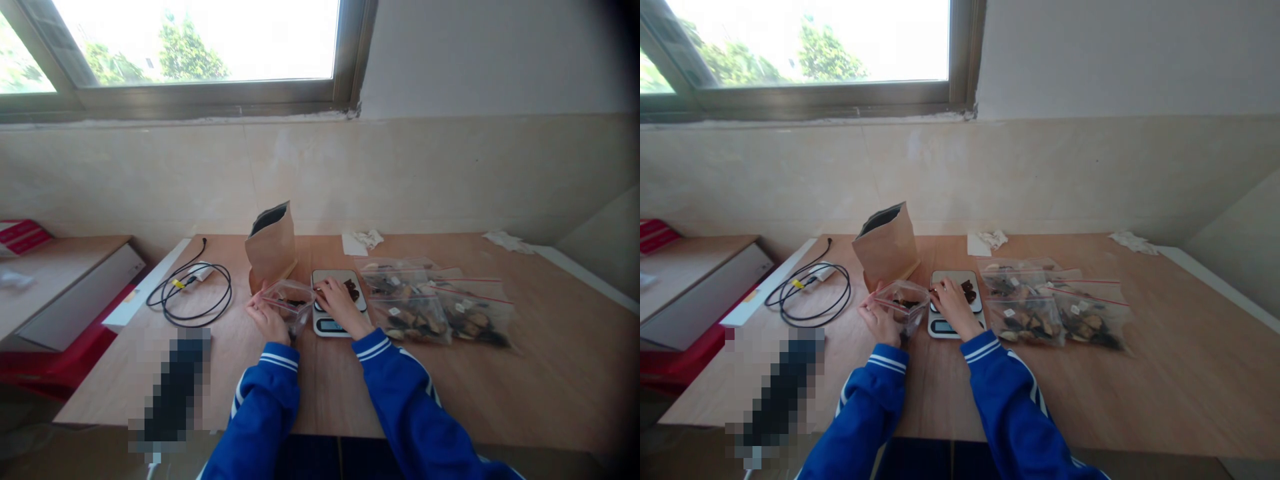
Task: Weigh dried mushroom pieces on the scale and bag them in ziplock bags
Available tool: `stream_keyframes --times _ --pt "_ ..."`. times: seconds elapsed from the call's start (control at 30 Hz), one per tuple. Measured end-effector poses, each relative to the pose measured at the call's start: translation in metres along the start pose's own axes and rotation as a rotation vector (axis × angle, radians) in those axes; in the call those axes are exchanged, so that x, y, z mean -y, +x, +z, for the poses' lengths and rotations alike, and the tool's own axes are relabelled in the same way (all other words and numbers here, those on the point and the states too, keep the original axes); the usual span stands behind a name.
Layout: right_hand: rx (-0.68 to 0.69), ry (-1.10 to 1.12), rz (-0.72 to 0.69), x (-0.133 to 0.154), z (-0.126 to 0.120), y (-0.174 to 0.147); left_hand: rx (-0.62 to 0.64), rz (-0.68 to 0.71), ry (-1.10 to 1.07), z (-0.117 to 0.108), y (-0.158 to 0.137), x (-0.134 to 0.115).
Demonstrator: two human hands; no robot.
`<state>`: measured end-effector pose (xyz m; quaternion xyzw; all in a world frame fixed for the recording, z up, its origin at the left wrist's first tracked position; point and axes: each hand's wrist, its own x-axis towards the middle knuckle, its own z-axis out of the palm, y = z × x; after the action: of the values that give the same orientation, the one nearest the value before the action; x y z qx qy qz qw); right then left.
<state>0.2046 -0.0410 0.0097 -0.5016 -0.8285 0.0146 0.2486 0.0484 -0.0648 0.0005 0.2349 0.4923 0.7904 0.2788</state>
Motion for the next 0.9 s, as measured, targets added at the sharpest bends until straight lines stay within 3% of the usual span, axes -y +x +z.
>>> stream_keyframes --times 0.17,0.33,0.43,0.57,0.67,0.77,0.9 --pt "-0.080 0.121 0.041 0.000 0.002 0.002 0.013 -0.019 -0.036 0.001 -0.001 -0.002" --pt "-0.278 0.417 0.164 0.015 -0.018 0.011 0.036 -0.009 -0.038 0.001 -0.002 -0.001" --pt "-0.179 0.517 0.033 0.032 -0.033 0.016 0.058 -0.002 -0.077 0.001 -0.003 0.000" --pt "-0.059 0.477 -0.088 0.042 -0.042 0.018 0.054 -0.010 -0.116 0.002 -0.004 0.000" --pt "-0.140 0.450 -0.054 0.029 -0.042 0.016 0.054 -0.015 -0.129 0.003 -0.005 -0.002" --pt "-0.201 0.282 0.052 -0.001 -0.035 0.008 0.065 -0.003 -0.124 0.003 -0.005 -0.003" --pt "-0.118 0.016 0.210 -0.043 -0.019 -0.010 0.082 0.003 -0.115 0.003 -0.006 -0.004"
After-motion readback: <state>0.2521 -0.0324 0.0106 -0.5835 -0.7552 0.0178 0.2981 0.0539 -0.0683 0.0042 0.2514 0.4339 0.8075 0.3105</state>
